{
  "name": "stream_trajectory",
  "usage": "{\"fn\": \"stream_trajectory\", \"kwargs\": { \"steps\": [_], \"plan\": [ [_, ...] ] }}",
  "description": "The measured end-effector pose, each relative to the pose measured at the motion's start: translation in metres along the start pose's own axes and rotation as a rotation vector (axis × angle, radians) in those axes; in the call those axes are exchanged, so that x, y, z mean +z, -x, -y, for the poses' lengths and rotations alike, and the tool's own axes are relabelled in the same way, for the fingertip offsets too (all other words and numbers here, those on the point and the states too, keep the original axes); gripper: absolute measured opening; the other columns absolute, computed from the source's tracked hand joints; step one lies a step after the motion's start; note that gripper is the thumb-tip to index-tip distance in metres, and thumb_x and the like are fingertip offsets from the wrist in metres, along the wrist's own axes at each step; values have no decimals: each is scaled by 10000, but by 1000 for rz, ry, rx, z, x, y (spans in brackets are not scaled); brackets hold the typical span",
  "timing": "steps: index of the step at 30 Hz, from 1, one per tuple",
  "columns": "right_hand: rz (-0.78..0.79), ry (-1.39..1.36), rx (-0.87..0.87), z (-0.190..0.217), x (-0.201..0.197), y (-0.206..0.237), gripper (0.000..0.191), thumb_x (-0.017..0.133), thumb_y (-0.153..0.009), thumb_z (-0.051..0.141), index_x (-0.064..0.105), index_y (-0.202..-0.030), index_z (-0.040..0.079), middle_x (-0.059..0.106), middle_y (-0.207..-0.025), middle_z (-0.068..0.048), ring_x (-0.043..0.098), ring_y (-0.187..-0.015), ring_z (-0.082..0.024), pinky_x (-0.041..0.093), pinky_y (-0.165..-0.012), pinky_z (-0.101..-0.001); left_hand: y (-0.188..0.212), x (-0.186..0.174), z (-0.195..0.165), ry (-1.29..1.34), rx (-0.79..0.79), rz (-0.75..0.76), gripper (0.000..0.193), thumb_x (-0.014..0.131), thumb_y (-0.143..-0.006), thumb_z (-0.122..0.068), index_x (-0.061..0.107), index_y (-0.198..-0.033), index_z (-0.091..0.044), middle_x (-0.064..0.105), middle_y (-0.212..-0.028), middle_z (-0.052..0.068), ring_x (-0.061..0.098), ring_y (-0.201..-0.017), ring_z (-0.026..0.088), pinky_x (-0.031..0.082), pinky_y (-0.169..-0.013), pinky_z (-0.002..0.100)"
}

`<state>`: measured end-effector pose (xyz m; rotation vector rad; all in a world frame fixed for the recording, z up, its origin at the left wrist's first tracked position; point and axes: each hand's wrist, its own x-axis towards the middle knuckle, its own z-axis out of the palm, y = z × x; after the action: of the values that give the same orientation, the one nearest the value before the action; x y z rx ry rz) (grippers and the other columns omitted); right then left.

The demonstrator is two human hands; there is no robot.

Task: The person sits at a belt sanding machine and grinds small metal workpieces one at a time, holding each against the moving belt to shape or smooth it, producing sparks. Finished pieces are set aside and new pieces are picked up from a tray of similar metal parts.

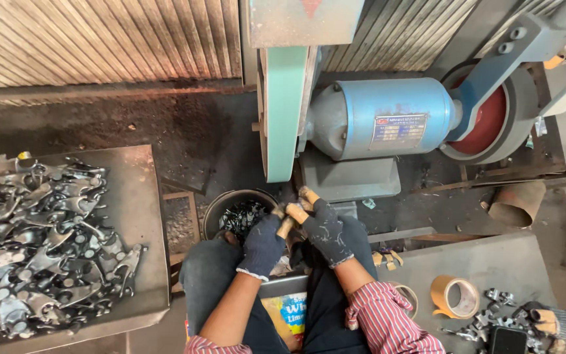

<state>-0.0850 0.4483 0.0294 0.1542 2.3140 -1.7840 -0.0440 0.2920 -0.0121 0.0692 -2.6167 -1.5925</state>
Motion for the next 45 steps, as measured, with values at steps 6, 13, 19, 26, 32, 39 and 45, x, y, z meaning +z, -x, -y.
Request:
{"fn": "stream_trajectory", "kwargs": {
  "steps": [6,13,19,26,32,39,45],
  "plan": [
    [3,-126,-38,-16,21,-7,524,727,-915,227,594,-1343,-45,723,-1084,-102,667,-1001,-151,539,-867,-301,-15,-12,20,158,15,166,399,664,-957,-310,676,-1245,-34,736,-1146,190,717,-1048,372,557,-874,411],
    [233,-404,112,-5,30,-20,323,601,-1006,217,652,-1257,21,712,-1061,3,622,-950,-58,522,-819,-244,-28,-23,30,101,38,103,392,660,-942,-294,683,-1236,-35,727,-1147,201,685,-1073,392,549,-862,428],
    [337,-364,57,15,26,-20,289,567,-1053,244,676,-1146,-7,730,-958,-33,658,-858,-77,544,-739,-237,-32,-20,21,-111,-30,73,378,648,-945,-349,700,-1191,-66,720,-1059,218,665,-1003,422,527,-824,489],
    [141,-143,64,9,48,-33,300,627,-990,268,693,-1119,6,704,-889,-24,613,-766,-100,487,-636,-275,-41,-21,24,48,11,-30,360,596,-992,-332,719,-1179,-51,733,-1083,219,682,-1026,417,537,-870,459],
    [-25,388,-233,10,33,-38,337,663,-979,344,715,-1054,20,717,-881,-173,697,-826,-325,517,-705,-412,-43,20,19,269,-45,-162,300,629,-969,-232,702,-1184,-36,751,-1067,187,740,-977,364,562,-841,393],
    [120,-325,94,-10,44,-35,318,640,-1016,290,698,-1123,-4,708,-976,-132,656,-912,-263,507,-826,-384,-34,14,6,22,-173,-181,249,654,-946,-270,725,-1034,-48,724,-922,205,705,-869,387,539,-729,454],
    [6,-1274,395,-21,90,-32,305,631,-1000,263,645,-1161,4,703,-1064,-123,652,-965,-245,535,-889,-377,-48,-8,17,-400,-109,-185,332,720,-879,-419,740,-910,-90,716,-845,184,686,-786,383,531,-682,499]
  ]
}}
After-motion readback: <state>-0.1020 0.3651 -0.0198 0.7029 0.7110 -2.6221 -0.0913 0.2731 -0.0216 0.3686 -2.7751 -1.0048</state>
